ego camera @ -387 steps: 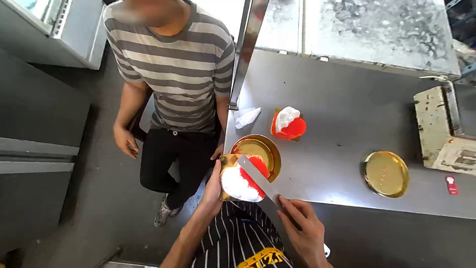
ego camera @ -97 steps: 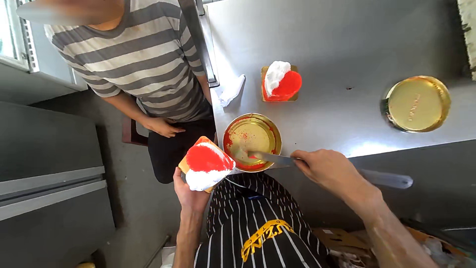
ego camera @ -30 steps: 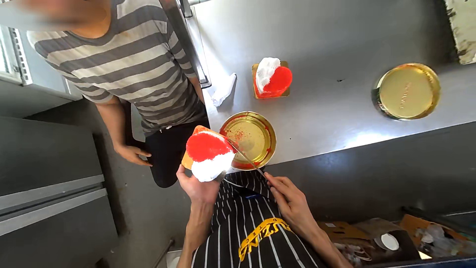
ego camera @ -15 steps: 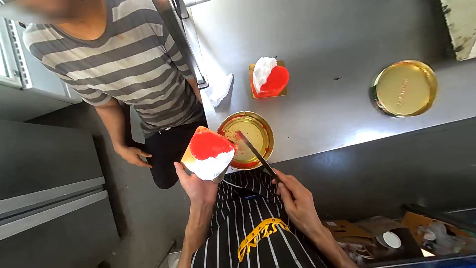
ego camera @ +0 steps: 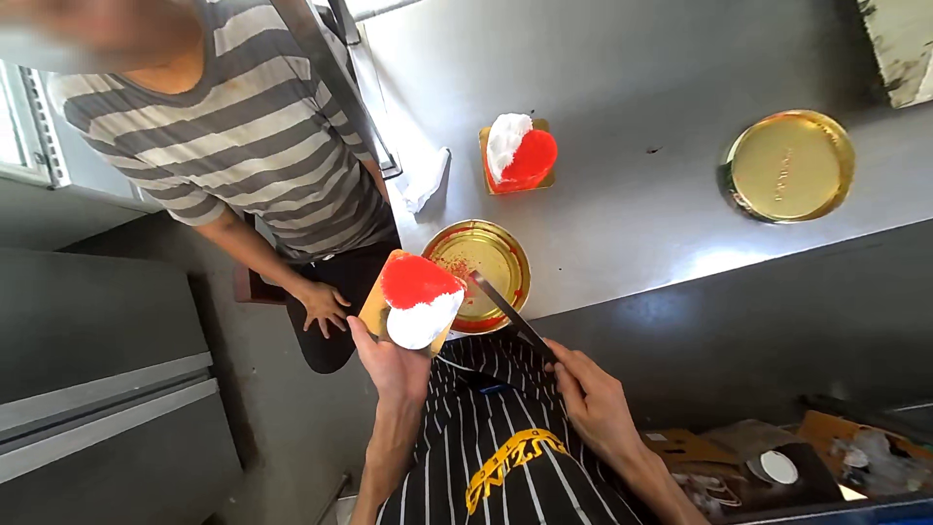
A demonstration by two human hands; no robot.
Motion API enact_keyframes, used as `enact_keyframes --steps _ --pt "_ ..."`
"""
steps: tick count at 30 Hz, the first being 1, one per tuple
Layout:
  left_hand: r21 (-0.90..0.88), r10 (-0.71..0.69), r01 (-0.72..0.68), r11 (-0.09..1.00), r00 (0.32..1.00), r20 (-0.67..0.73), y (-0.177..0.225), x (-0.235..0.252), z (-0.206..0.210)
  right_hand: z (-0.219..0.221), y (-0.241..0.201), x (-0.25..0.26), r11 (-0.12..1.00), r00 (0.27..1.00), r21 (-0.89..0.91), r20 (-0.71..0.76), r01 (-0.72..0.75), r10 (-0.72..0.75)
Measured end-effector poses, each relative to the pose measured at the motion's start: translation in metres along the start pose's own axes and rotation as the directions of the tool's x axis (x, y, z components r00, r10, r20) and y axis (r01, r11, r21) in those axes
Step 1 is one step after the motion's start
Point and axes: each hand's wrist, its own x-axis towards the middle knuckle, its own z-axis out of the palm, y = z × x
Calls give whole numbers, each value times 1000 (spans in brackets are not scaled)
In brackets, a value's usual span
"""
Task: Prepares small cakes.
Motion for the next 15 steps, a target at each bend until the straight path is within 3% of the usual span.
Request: enact_keyframes --steps 5,15 --pt "-31 -20 21 999 1000 2 -2 1 1 -6 16 -11 998 995 57 99 -16 10" --pt "-79 -46 48 996 999 16 -4 1 -2 -5 19 -5 989 988 120 141 -86 69"
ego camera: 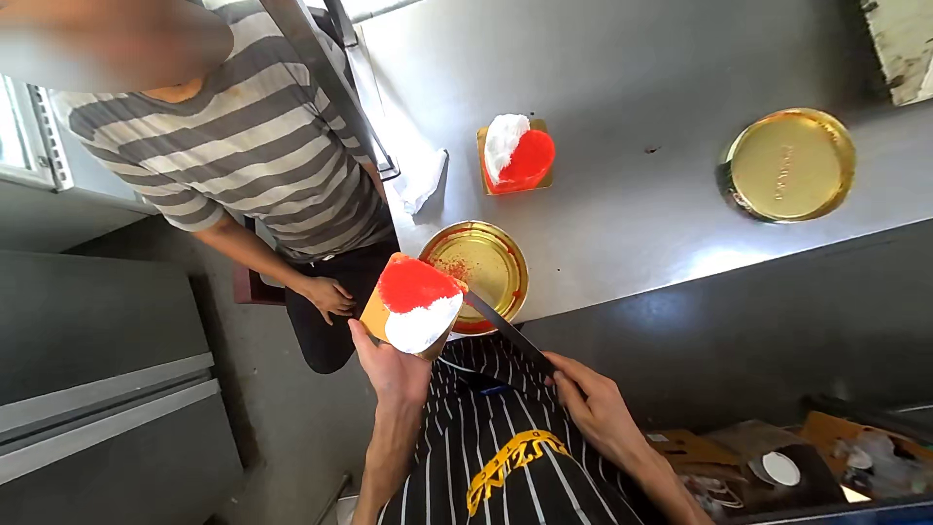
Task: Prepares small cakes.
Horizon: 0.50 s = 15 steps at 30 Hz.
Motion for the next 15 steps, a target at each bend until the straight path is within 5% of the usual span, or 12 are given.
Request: enact_keyframes --steps 8,15 --pt "74 -22 22 997 1000 4 5 -2 -11 -13 -2 20 1000 997 -14 -65 28 -28" --pt "11 -79 78 997 992 94 20 -2 -35 -20 -28 57 963 966 -267 -232 50 -114"
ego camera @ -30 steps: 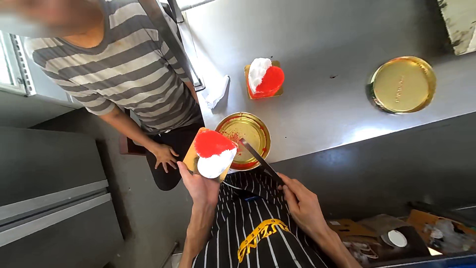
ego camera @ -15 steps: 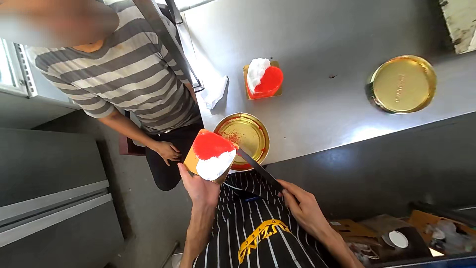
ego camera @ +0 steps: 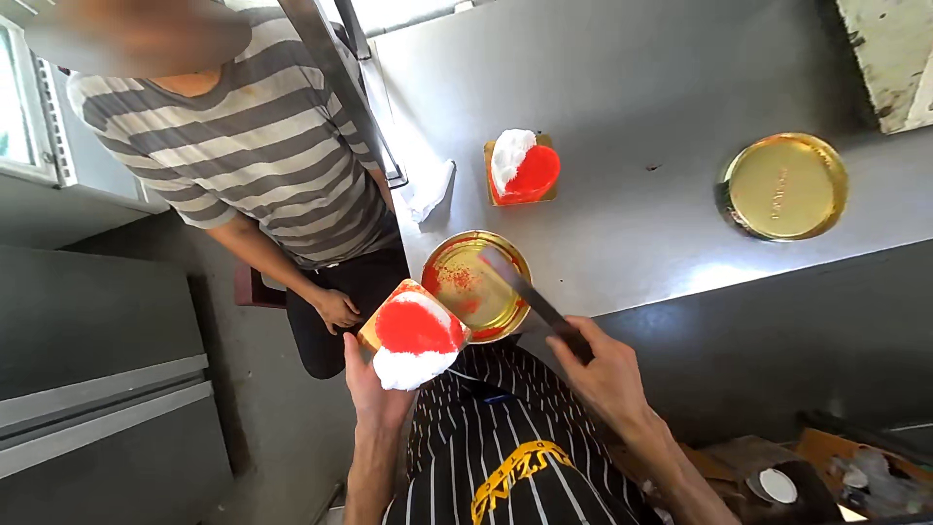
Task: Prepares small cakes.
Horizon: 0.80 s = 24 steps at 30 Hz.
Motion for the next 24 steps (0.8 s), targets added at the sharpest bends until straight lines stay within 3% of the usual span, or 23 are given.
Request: enact_keyframes --steps 4,11,17,20,24 --pt "-26 14 -14 1000 1000 1 7 -5 -12 31 -4 42 1000 997 -1 -72 -30 30" --pt "-99 19 -20 995 1000 -14 13 -14 -20 53 -11 66 997 997 -61 52 -52 56" --pt "-162 42 -43 986 999 -14 16 -18 -30 40 -23 76 974 967 -65 -127 215 -222" --pt "-168 69 -69 983 998 -4 19 -17 -34 39 -23 87 929 892 -158 -264 335 -367" --pt "-183 84 -77 980 996 31 21 -15 -35 38 -12 100 833 779 -258 -299 490 -551"
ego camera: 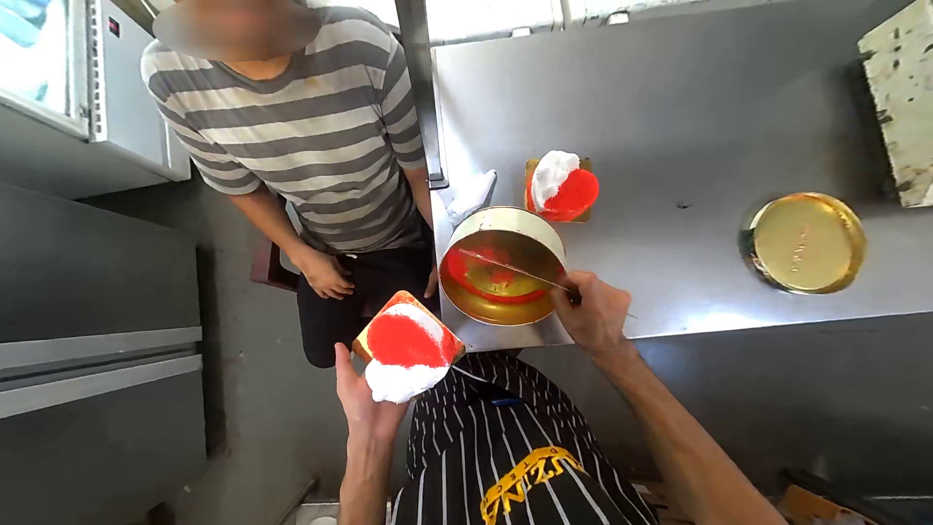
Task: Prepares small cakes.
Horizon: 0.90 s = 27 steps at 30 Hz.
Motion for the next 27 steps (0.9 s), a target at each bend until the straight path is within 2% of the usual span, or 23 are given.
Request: enact_keyframes --steps 4,9,16,21,23,25,27 --pt "2 -6 6 1000 1000 -5 1 2 -1 -8 7 6 996 992 26 -96 80 -78" --pt "50 8 -7 999 1000 -15 0 4 3 10 19 -1 992 990 10 -65 126 -125" --pt "17 13 -13 1000 1000 2 5 4 2 12 24 -5 987 984 -9 -79 159 -159" --pt "-4 -4 4 1000 1000 9 3 3 5 10 19 -2 993 990 1 -75 121 -121" --pt "4 -18 18 1000 1000 14 3 3 3 11 18 -3 997 997 -2 -22 74 -74" --pt "5 -41 41 999 999 -2 1 5 3 4 13 -2 1000 991 -1 131 -10 10" --pt "19 -54 55 998 998 -28 -1 5 4 -3 7 0 995 956 -3 275 -102 99"
